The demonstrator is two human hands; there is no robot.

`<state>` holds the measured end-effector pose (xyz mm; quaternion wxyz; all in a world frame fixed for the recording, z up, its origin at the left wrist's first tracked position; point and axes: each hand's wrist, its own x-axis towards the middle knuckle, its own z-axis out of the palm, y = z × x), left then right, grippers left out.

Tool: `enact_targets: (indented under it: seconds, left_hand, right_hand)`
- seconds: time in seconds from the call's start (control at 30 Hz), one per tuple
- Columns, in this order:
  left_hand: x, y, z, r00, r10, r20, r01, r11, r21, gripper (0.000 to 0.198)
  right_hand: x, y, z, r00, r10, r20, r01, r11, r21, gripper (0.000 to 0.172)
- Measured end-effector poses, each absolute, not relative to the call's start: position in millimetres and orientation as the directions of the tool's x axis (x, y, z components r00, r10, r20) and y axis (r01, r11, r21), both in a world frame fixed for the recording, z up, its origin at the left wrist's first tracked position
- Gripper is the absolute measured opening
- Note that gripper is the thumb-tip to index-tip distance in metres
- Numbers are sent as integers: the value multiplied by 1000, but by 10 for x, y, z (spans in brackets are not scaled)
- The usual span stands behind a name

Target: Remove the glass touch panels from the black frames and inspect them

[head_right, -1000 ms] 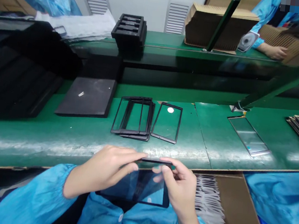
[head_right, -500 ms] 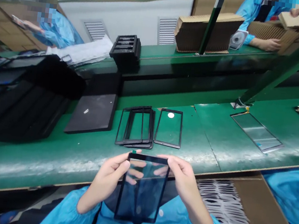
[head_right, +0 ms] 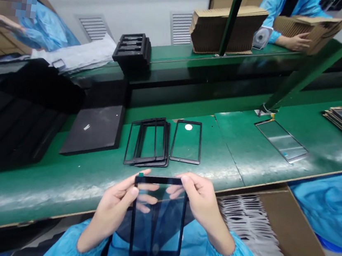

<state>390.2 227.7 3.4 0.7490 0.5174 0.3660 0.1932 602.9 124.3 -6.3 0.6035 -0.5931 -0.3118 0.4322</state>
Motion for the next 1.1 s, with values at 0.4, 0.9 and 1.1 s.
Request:
enact_targets:
  seconds: [0.4,0.9,1.1]
  left_hand:
    - [3894,2398,56,708,597,-378,299,233,926,54]
    - [3697,2497,19,536,844,-26,189,-90,978,45]
    - [3819,2643,275,793,490,361,296,-829,475,33]
  right_hand:
    - [5988,1315,-178,567,779,269,421,7,-907,22]
    - [6063,1033,-303,522,842,-135,-200,-34,-979,28]
    - [5976,992,-219,514,849,-120,-164,-40,-986,25]
